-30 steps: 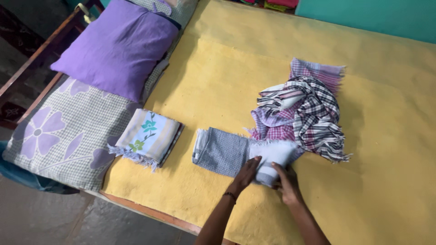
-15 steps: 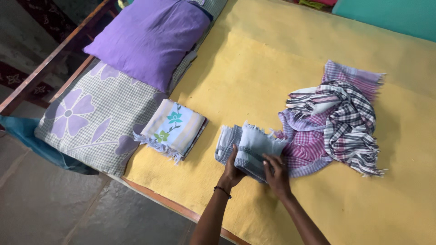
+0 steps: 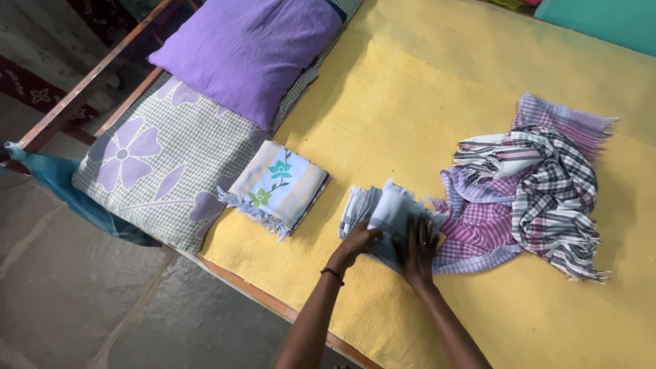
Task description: The person folds several towels and cloths on a bed. They smooth and align each item, fold it into a compact rectangle, and place it on the bed. The person handles a white floral towel, a grey striped towel, and a checkered cloth.
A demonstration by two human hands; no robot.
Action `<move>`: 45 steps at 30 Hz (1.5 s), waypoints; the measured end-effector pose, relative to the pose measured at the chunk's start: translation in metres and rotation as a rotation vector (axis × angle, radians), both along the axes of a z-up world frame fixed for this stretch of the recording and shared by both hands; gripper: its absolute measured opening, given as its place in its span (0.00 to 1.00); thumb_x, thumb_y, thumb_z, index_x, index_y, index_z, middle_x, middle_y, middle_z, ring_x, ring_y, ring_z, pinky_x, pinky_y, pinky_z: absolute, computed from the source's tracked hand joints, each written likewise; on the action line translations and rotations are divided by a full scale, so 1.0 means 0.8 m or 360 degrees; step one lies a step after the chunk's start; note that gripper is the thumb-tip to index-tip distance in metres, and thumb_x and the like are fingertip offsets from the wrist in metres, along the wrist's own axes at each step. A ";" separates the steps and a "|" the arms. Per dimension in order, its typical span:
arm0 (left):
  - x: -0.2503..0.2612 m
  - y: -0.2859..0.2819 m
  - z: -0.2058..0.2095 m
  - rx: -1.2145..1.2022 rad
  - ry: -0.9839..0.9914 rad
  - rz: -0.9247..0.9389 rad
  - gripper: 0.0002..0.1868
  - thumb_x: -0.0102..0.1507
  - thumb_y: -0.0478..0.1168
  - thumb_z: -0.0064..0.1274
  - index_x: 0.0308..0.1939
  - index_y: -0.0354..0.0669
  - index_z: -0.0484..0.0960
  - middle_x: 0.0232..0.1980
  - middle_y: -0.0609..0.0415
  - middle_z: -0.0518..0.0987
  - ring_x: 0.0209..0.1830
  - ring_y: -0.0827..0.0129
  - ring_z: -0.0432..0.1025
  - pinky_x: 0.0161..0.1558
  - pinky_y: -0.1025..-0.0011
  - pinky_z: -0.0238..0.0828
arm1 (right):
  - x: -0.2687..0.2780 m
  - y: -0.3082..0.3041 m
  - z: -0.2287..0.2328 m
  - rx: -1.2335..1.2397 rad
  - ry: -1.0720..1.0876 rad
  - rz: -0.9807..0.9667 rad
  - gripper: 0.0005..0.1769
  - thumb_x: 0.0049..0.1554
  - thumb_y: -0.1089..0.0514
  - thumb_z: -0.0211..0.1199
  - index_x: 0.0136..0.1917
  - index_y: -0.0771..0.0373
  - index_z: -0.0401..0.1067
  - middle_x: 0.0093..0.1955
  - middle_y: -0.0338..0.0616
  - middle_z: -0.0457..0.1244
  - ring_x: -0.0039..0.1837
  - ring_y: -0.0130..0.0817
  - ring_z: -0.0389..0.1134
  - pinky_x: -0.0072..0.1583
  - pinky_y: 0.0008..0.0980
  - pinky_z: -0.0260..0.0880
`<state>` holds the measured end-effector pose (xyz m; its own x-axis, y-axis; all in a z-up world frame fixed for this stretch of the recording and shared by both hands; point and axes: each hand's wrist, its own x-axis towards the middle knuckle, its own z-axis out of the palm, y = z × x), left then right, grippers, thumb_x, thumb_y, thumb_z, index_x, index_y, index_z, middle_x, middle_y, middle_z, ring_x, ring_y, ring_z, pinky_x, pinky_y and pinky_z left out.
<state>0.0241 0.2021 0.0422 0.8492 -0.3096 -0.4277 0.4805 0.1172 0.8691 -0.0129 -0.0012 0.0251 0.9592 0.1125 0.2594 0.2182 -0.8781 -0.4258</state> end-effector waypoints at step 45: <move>0.002 -0.002 0.020 0.1840 -0.0874 0.0498 0.14 0.70 0.51 0.46 0.51 0.46 0.71 0.45 0.45 0.80 0.36 0.47 0.79 0.29 0.48 0.71 | 0.018 0.056 0.031 -0.0280 -0.0153 0.0386 0.45 0.59 0.31 0.48 0.83 0.49 0.43 0.85 0.54 0.35 0.83 0.57 0.33 0.73 0.76 0.22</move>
<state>0.0261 0.2006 0.0582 0.9646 0.2399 0.1099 0.1239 -0.7794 0.6142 0.0016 0.0433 0.0499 0.8708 0.3864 0.3040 0.4623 -0.8539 -0.2391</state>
